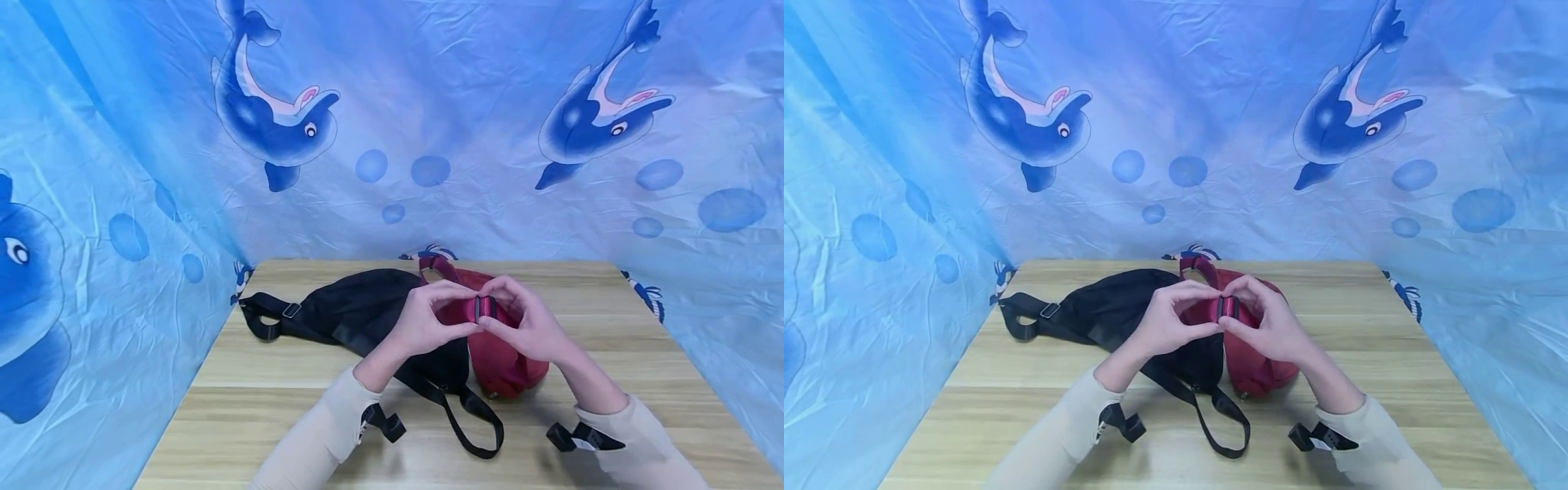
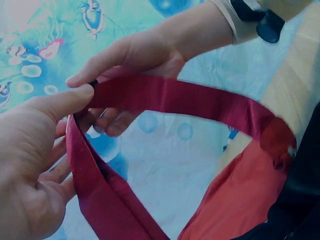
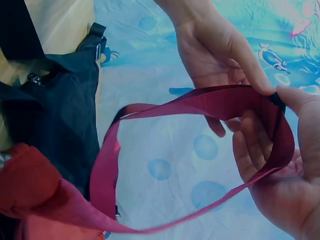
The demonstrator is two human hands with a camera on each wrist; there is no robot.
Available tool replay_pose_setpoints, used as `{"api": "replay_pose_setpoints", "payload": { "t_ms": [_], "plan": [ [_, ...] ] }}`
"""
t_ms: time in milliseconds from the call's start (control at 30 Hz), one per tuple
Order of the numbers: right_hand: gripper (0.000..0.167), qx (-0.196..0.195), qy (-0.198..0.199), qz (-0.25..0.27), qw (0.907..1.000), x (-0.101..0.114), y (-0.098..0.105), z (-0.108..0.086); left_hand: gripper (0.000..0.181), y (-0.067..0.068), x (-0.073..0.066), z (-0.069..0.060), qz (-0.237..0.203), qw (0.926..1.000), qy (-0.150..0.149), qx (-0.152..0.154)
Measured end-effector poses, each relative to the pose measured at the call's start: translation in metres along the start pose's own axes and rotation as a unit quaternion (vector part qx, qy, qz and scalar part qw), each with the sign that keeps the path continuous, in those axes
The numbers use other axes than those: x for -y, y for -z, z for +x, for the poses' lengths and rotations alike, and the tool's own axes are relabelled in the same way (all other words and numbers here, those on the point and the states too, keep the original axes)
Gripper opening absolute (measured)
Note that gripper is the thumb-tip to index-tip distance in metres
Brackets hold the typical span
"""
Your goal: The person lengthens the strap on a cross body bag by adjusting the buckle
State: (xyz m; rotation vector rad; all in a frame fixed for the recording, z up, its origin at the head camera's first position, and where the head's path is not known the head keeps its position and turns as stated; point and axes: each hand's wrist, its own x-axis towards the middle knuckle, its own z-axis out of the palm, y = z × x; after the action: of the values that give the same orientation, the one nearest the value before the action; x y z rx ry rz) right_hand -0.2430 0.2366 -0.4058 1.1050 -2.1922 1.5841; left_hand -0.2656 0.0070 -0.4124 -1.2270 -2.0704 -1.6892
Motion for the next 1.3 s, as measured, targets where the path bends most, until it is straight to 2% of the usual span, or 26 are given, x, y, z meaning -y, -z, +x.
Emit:
{"api": "replay_pose_setpoints", "payload": {
  "t_ms": [33, 100, 200, 267, 367, 467, 567, 833, 967, 1100, 1200, 1300],
  "plan": [
    [0.041, 0.004, -0.003, -0.005, 1.0, 0.001, 0.001, 0.0, 0.047, -0.001, -0.001, 0.0, -0.018, 0.9998, 0.009, 0.005],
    [0.042, 0.01, -0.015, -0.015, 0.9997, 0.004, 0.002, 0.0, 0.048, -0.001, -0.002, 0.0, -0.025, 0.9995, 0.017, 0.009],
    [0.04, 0.012, -0.02, -0.06, 0.9979, 0.007, 0.005, 0.001, 0.046, -0.001, -0.004, 0.0, 0.036, 0.9993, 0.0, 0.004],
    [0.04, 0.008, -0.01, -0.108, 0.994, 0.01, 0.008, 0.002, 0.046, 0.001, -0.006, 0.0, 0.092, 0.9957, -0.016, -0.003],
    [0.041, 0.007, 0.019, -0.192, 0.9813, 0.014, 0.015, 0.006, 0.048, 0.004, -0.009, 0.0, 0.165, 0.9859, -0.027, -0.003],
    [0.042, 0.024, 0.04, -0.251, 0.9669, 0.02, 0.022, 0.01, 0.048, 0.005, -0.012, 0.0, 0.197, 0.98, -0.026, 0.01],
    [0.04, 0.047, 0.04, -0.292, 0.9545, 0.026, 0.025, 0.014, 0.048, 0.005, -0.014, 0.0, 0.218, 0.9754, -0.024, 0.016],
    [0.036, 0.09, 0.016, -0.331, 0.9391, 0.033, 0.02, 0.021, 0.045, 0.002, -0.015, -0.002, 0.231, 0.9723, -0.026, 0.027],
    [0.037, 0.095, 0.051, -0.364, 0.925, 0.03, 0.012, 0.025, 0.044, 0.001, -0.013, -0.002, 0.232, 0.9716, -0.041, 0.027],
    [0.035, 0.074, 0.092, -0.387, 0.9146, 0.025, 0.009, 0.026, 0.045, 0.0, -0.011, -0.001, 0.228, 0.9715, -0.06, 0.027],
    [0.031, 0.049, 0.115, -0.384, 0.9147, 0.021, 0.011, 0.025, 0.045, 0.001, -0.01, 0.0, 0.221, 0.9728, -0.064, 0.025],
    [0.032, 0.036, 0.128, -0.351, 0.927, 0.019, 0.015, 0.025, 0.045, 0.003, -0.009, -0.001, 0.22, 0.9736, -0.059, 0.017]
  ]
}}
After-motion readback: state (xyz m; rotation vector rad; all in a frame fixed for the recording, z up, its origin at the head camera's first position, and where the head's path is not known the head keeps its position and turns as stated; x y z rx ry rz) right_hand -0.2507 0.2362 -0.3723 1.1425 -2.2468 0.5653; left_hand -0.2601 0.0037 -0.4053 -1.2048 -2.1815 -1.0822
